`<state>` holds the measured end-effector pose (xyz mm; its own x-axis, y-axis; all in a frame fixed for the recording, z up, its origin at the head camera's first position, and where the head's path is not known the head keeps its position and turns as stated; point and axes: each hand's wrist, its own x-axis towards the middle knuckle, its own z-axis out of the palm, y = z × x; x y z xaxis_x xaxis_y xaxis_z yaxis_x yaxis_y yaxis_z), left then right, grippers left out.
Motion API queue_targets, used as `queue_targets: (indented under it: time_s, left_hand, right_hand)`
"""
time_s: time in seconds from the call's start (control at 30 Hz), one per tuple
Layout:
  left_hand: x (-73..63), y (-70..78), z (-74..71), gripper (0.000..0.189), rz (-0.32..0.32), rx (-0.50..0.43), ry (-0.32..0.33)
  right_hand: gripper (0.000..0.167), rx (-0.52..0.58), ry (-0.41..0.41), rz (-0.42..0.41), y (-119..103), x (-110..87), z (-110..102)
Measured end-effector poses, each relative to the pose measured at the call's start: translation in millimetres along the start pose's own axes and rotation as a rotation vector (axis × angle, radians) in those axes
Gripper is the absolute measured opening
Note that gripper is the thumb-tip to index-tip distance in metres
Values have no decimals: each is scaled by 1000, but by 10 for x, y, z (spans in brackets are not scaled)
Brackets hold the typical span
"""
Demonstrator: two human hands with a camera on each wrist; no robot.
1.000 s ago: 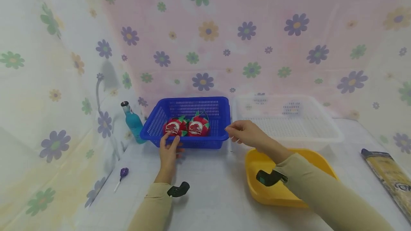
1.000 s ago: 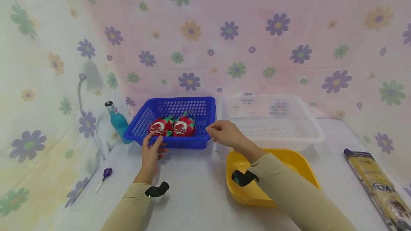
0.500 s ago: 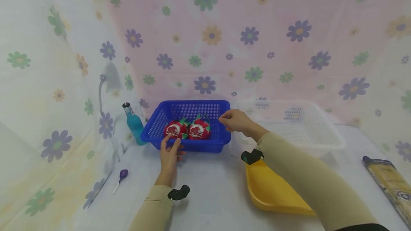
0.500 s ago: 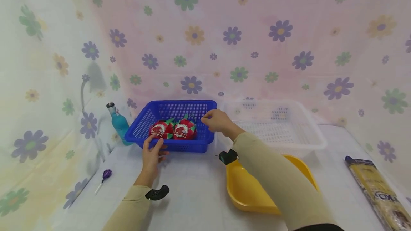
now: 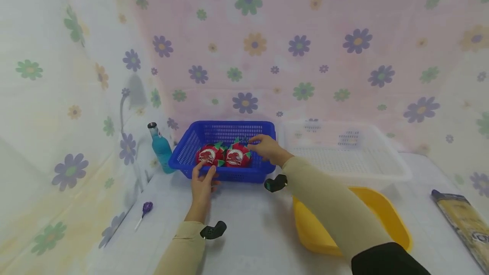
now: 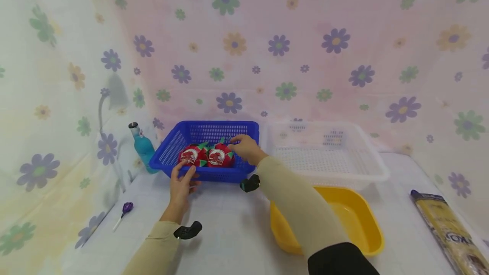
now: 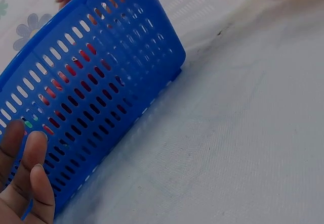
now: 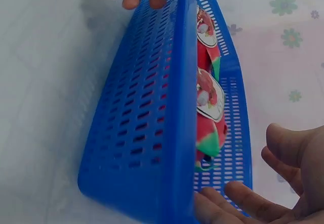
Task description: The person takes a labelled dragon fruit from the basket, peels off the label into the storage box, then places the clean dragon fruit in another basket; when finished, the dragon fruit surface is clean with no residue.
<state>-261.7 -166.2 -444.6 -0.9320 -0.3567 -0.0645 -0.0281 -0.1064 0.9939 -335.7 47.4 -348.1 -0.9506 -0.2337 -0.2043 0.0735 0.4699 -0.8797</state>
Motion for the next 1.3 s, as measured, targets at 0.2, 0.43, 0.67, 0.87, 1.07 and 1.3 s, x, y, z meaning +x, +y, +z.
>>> queue_targets:
  time_s: [0.2, 0.43, 0.67, 0.87, 1.07, 1.3]
  left_hand:
    - [1, -11, -12, 52, 4, -6, 2]
    - [19, -15, 52, 50, 10, -27, 3]
    - [0, 28, 21, 53, 9, -35, -23]
    - [-14, 7, -1, 54, -6, -10, -22]
    - [-15, 6, -7, 53, 15, 5, 7]
    - [15, -3, -7, 52, -6, -2, -12]
  right_hand:
    - [53, 74, -36, 29, 70, 87, 170]
    - [62, 93, -57, 60, 102, 144, 187]
    - [71, 100, -94, 83, 91, 234, 222]
    - [72, 115, -112, 99, 137, 293, 275]
    - [73, 130, -100, 90, 134, 348, 344]
    - [76, 120, -111, 48, 168, 390, 401]
